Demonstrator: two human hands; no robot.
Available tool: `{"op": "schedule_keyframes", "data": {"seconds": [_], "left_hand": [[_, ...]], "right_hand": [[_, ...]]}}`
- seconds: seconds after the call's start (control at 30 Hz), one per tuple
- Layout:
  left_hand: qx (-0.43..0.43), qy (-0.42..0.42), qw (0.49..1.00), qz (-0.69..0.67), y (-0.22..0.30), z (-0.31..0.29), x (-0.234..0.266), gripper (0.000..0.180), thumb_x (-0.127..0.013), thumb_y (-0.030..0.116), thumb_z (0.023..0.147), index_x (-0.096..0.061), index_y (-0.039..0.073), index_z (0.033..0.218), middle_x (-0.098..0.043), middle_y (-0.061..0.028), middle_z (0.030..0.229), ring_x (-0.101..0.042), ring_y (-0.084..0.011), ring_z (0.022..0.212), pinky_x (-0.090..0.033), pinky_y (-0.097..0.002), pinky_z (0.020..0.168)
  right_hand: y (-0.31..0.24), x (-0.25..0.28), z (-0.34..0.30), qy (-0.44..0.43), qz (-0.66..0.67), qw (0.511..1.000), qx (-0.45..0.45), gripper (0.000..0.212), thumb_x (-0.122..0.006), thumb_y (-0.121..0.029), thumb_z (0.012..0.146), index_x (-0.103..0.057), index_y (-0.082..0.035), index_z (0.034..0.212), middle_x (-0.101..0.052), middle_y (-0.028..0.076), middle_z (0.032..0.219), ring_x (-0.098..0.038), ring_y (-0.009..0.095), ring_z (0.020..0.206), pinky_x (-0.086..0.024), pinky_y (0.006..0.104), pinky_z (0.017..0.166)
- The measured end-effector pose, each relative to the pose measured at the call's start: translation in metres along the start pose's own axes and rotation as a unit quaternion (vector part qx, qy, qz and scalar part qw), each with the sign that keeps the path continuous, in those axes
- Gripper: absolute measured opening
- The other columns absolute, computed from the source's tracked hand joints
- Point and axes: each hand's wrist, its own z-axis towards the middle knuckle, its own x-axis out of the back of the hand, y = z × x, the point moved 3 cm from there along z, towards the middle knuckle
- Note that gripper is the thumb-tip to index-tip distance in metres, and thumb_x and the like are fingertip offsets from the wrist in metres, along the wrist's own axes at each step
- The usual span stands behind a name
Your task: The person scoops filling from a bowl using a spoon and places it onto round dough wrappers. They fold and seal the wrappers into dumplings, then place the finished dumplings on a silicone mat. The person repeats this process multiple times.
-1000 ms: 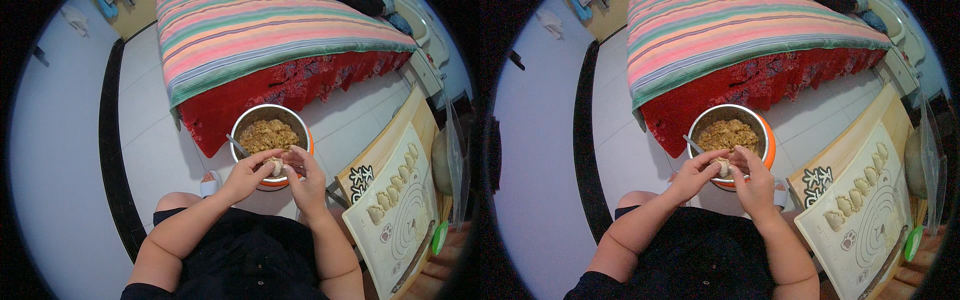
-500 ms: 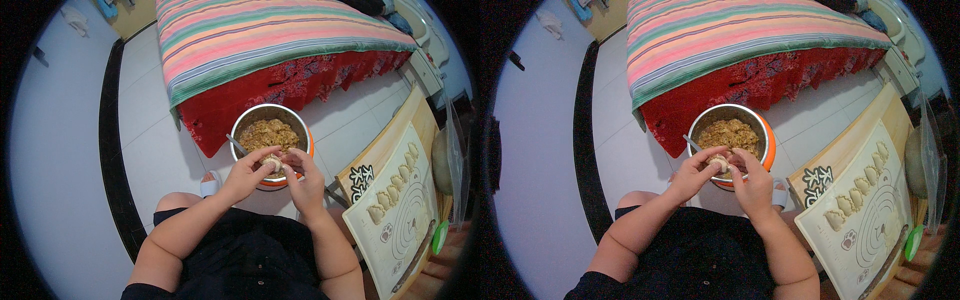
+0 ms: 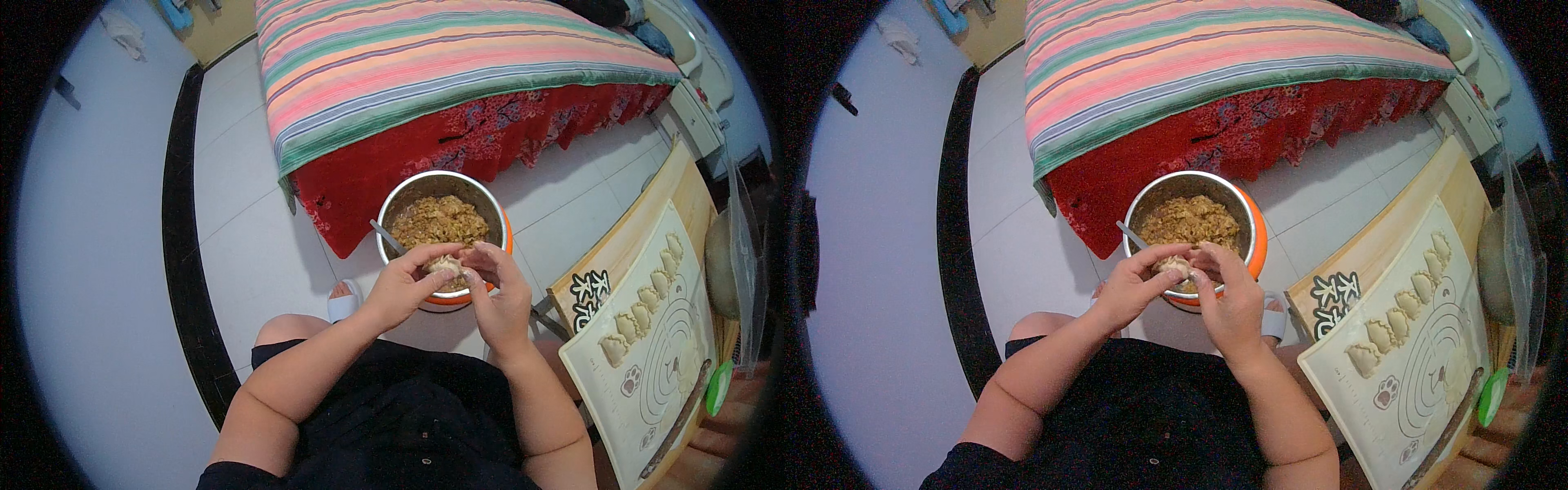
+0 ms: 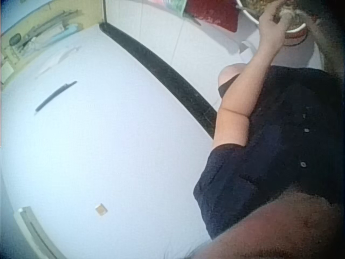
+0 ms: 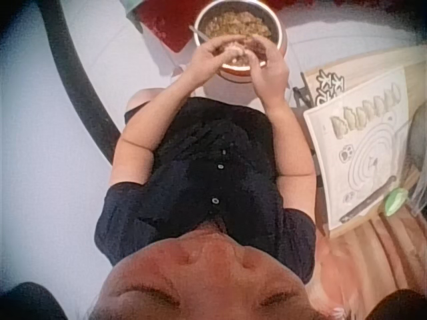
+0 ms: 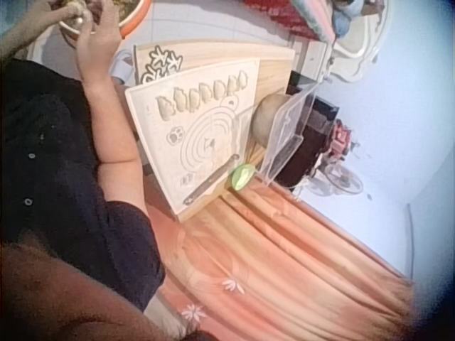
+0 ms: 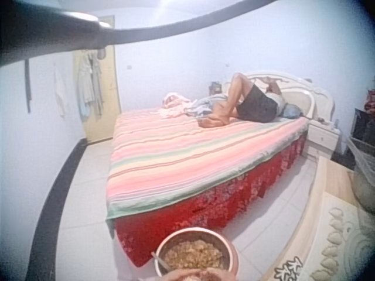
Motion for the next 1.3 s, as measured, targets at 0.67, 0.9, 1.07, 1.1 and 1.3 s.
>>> {"op": "schedule_keyframes", "data": {"seconds": [0.67,0.9,1.07,1.1,1.3], "left_hand": [[0.028,0.009,0.999,-0.035,-0.001,-0.001,0.001,0.032,-0.061,0.013,0.089,-0.056,0.004,0.119,-0.060,-0.0058,0.113,-0.055,-0.0139,0.106,-0.044,-0.0292,0.093],[-0.054,-0.019,0.996,0.070,0.004,-0.003,-0.004,0.031,-0.059,0.013,0.090,-0.056,0.002,0.120,-0.059,-0.0065,0.114,-0.057,-0.0150,0.104,-0.045,-0.0283,0.091],[0.064,-0.014,0.991,-0.114,-0.001,0.002,0.001,0.033,-0.058,0.014,0.091,-0.053,-0.001,0.120,-0.061,-0.0086,0.114,-0.056,-0.0155,0.106,-0.045,-0.0302,0.093],[0.066,-0.017,0.987,-0.145,-0.002,0.001,0.002,0.034,-0.057,0.014,0.091,-0.053,-0.001,0.121,-0.060,-0.0093,0.114,-0.056,-0.0156,0.106,-0.045,-0.0304,0.093],[0.086,-0.018,0.995,-0.038,0.002,-0.002,-0.003,0.036,-0.055,0.016,0.092,-0.051,-0.001,0.123,-0.059,-0.0105,0.115,-0.056,-0.0163,0.107,-0.045,-0.0319,0.094]], "right_hand": [[-0.002,0.000,0.001,-0.033,0.014,0.998,-0.056,0.039,-0.063,0.006,0.077,-0.054,-0.002,0.114,-0.064,0.012,0.090,-0.066,0.019,0.085,-0.052,0.0295,0.075],[0.002,0.001,0.000,-0.056,0.025,0.993,-0.102,0.038,-0.062,0.006,0.078,-0.055,-0.001,0.114,-0.065,0.011,0.090,-0.065,0.018,0.084,-0.051,0.0290,0.075],[0.002,0.002,0.000,-0.050,0.036,0.996,-0.069,0.041,-0.062,0.007,0.077,-0.055,0.000,0.117,-0.065,0.012,0.091,-0.065,0.018,0.084,-0.051,0.0294,0.076],[0.001,0.002,0.000,-0.055,0.033,0.996,-0.068,0.041,-0.062,0.007,0.077,-0.055,0.000,0.117,-0.066,0.012,0.091,-0.065,0.018,0.085,-0.051,0.0294,0.076],[0.001,0.005,-0.001,-0.081,0.003,0.994,-0.070,0.044,-0.066,0.003,0.075,-0.055,-0.002,0.117,-0.064,0.013,0.093,-0.064,0.022,0.086,-0.051,0.0310,0.078]]}}
